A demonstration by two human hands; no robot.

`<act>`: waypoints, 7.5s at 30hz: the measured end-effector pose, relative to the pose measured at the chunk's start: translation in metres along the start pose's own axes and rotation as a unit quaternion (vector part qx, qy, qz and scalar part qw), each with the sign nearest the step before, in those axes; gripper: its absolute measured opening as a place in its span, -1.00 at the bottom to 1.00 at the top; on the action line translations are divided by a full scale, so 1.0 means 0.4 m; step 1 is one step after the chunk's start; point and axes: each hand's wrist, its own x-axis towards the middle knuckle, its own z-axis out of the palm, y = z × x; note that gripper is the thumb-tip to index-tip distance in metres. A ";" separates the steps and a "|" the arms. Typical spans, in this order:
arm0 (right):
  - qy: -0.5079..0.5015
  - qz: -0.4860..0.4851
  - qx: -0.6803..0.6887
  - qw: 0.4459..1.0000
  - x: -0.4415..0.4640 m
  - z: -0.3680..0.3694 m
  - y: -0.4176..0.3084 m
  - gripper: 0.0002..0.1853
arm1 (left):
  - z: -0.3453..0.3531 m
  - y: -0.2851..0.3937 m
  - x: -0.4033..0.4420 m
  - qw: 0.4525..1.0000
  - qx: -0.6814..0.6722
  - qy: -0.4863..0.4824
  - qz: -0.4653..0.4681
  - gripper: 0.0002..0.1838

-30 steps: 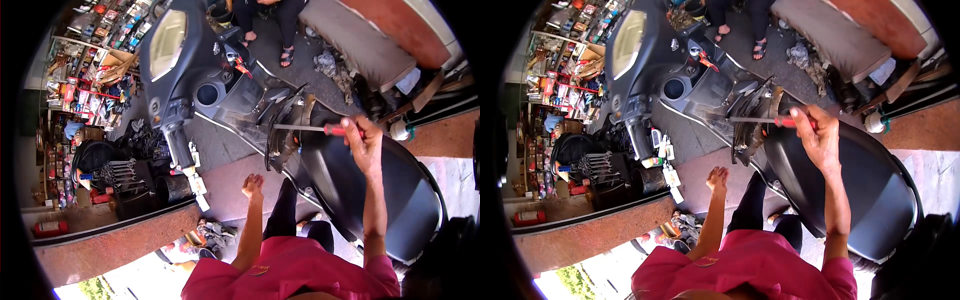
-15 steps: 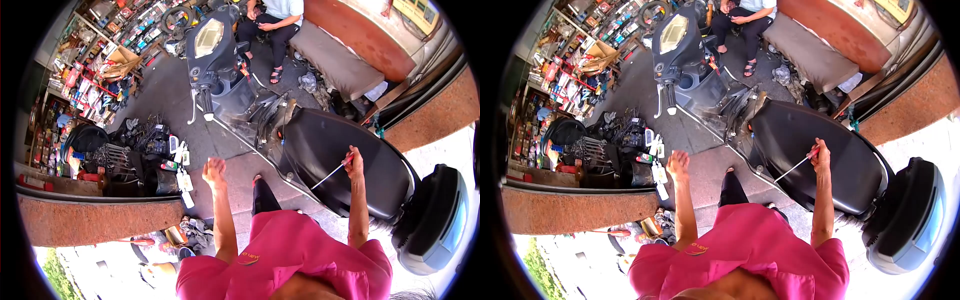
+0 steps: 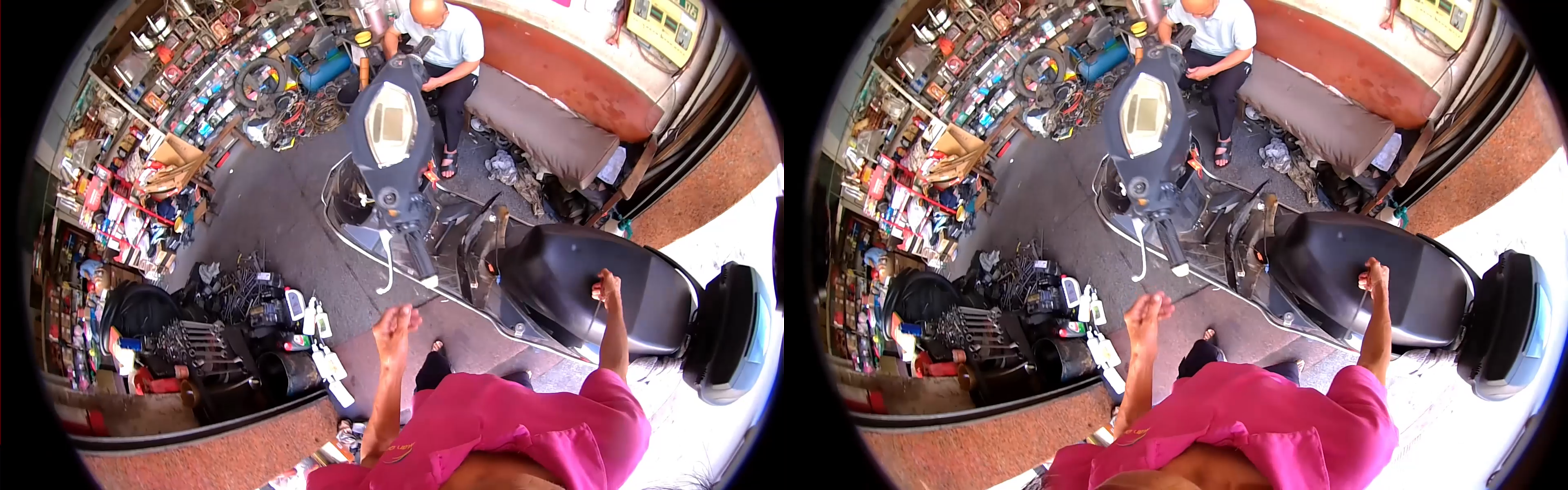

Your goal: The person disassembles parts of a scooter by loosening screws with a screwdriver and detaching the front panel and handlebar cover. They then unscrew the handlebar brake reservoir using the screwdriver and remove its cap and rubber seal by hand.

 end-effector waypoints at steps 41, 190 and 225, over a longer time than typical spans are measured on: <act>-0.117 -0.511 -0.400 0.751 -0.762 0.909 -0.057 -0.46 | 0.341 0.578 1.035 0.854 0.402 -0.064 0.324 -0.80; -0.092 -0.646 0.357 0.669 -0.757 1.544 -0.706 -0.44 | 0.219 0.502 1.230 0.869 0.062 -0.324 0.370 -0.26; 0.168 -0.620 0.379 0.667 -0.769 1.725 -0.860 -0.59 | 0.430 0.673 1.453 0.925 -0.081 -0.290 0.231 -0.36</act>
